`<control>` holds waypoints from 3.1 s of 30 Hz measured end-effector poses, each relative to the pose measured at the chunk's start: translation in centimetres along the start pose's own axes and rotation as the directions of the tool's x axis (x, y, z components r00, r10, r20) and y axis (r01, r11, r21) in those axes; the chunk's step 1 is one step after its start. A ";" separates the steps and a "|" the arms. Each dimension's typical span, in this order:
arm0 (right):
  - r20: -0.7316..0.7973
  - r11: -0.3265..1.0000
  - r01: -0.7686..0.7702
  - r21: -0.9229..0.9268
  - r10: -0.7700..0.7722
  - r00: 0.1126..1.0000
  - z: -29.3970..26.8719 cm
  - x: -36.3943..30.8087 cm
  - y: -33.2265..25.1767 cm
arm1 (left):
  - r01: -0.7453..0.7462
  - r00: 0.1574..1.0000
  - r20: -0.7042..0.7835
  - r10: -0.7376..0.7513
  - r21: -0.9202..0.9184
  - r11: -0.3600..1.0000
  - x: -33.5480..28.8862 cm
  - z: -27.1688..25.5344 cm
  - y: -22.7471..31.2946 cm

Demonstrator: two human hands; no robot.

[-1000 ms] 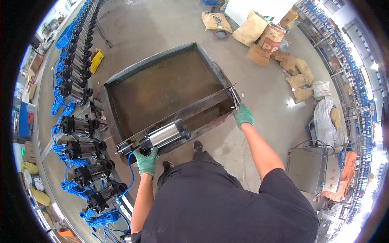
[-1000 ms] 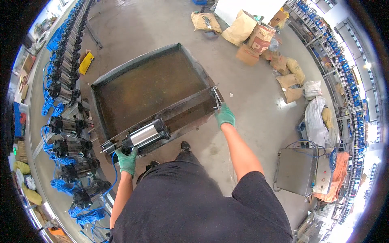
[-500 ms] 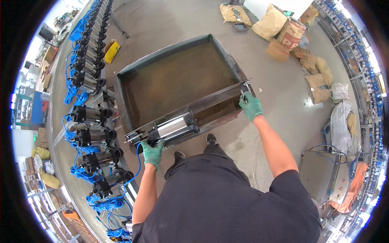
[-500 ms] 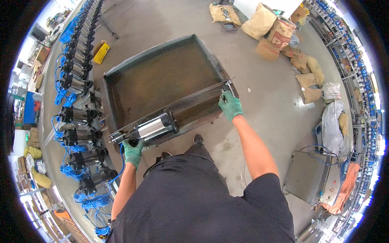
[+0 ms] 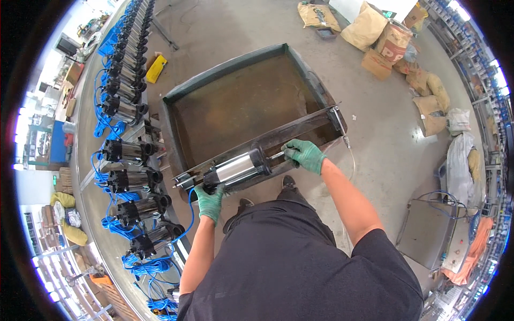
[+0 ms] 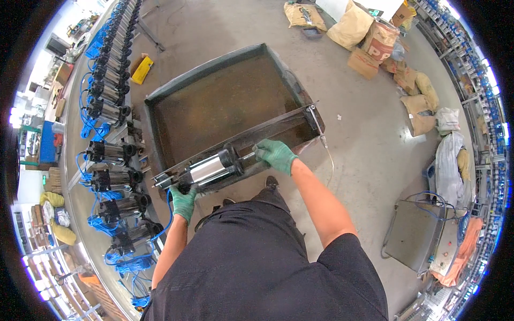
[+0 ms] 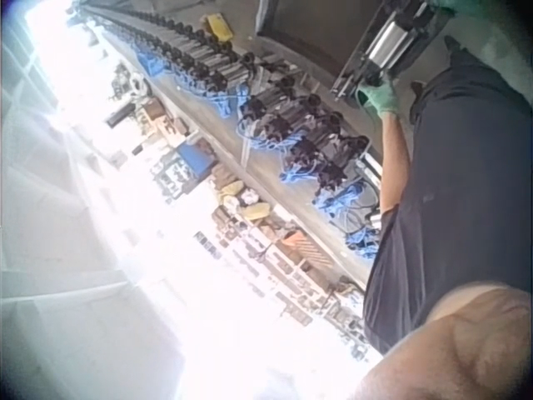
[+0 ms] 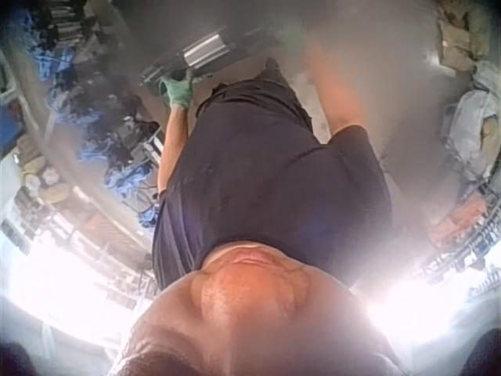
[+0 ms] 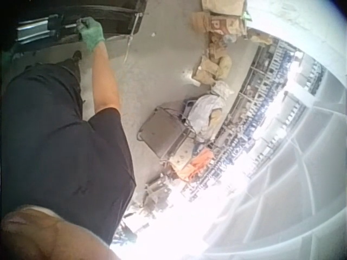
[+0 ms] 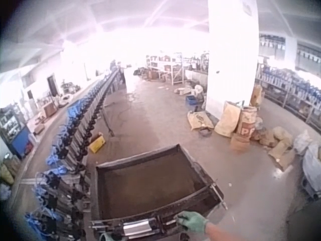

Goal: The person lifts a cylindrical pump from a water tank, checks it, and then places it back into the water.

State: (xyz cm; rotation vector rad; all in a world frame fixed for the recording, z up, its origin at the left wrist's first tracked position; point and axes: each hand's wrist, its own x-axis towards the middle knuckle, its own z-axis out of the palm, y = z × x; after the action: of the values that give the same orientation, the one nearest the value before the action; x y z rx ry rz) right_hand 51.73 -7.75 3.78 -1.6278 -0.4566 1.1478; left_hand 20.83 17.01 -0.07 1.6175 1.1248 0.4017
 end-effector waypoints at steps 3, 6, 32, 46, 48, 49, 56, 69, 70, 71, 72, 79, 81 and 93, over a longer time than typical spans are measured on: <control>0.022 0.999 -0.002 0.037 0.001 1.000 1.1 0.9 0.5 | -0.034 0.999 0.005 0.034 -0.038 0.999 -0.1 -0.3 0.0; 0.029 1.000 0.021 0.018 -0.022 0.999 1.7 1.9 1.2 | -0.017 1.000 0.021 0.017 -0.012 1.000 -0.2 -0.4 0.5; -0.111 0.734 -0.107 -0.671 0.043 0.993 2.9 4.8 1.8 | 0.017 0.995 0.096 -0.020 0.030 0.999 -1.1 -0.6 2.5; 0.274 0.920 -0.369 0.134 0.323 0.906 -0.6 3.0 0.2 | 0.018 0.996 0.086 -0.021 0.038 0.999 -0.2 -0.7 -0.3; 0.118 0.895 -0.444 -0.038 0.445 0.888 -0.9 3.9 0.5 | 0.008 0.995 0.096 -0.013 0.058 0.998 -0.6 -0.1 1.9; 0.065 0.930 -0.343 -0.135 0.354 0.933 0.1 4.3 0.9 | 0.013 0.996 0.088 -0.016 0.041 0.999 -0.6 -0.2 1.5; 0.080 0.849 -0.384 0.363 0.382 0.921 2.6 2.8 -0.3 | -0.014 0.997 0.080 0.013 0.007 1.000 -0.2 -0.4 -1.3; 0.000 0.632 0.328 -0.703 -0.461 0.887 0.9 5.7 6.4 | -0.076 0.994 0.082 0.075 0.009 0.997 0.4 0.0 -2.2; -0.063 0.620 0.223 -0.752 -0.404 0.912 0.6 7.4 7.9 | -0.083 0.991 0.102 0.081 0.013 0.996 1.5 0.5 -3.8; -0.121 0.605 0.118 -0.788 -0.340 0.933 1.2 7.8 7.8 | -0.077 0.991 0.114 0.074 0.024 0.997 1.7 0.4 -4.0; -0.181 0.833 -0.024 -0.553 -0.093 0.979 1.0 7.7 7.6 | -0.079 0.992 0.104 0.076 0.025 0.997 1.6 0.3 -4.2; 0.140 0.965 0.111 -0.237 -0.079 0.987 0.0 1.9 1.7 | -0.070 0.994 0.091 0.067 0.030 0.997 -0.3 -0.2 0.4; 0.078 0.955 -0.116 -0.272 0.142 0.987 0.2 2.7 0.2 | -0.032 0.994 0.102 0.032 -0.003 0.999 -0.8 -0.4 2.1; 0.374 0.477 0.466 -0.745 -0.280 0.884 -0.7 1.6 1.2 | -0.017 0.994 0.104 0.021 -0.044 0.999 -0.4 -0.5 -3.1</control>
State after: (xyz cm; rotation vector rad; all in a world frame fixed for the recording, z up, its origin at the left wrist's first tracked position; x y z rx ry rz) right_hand 52.82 -7.35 2.01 -2.0259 -1.6209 0.7619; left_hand 18.85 16.95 -2.51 1.5945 1.0160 0.3469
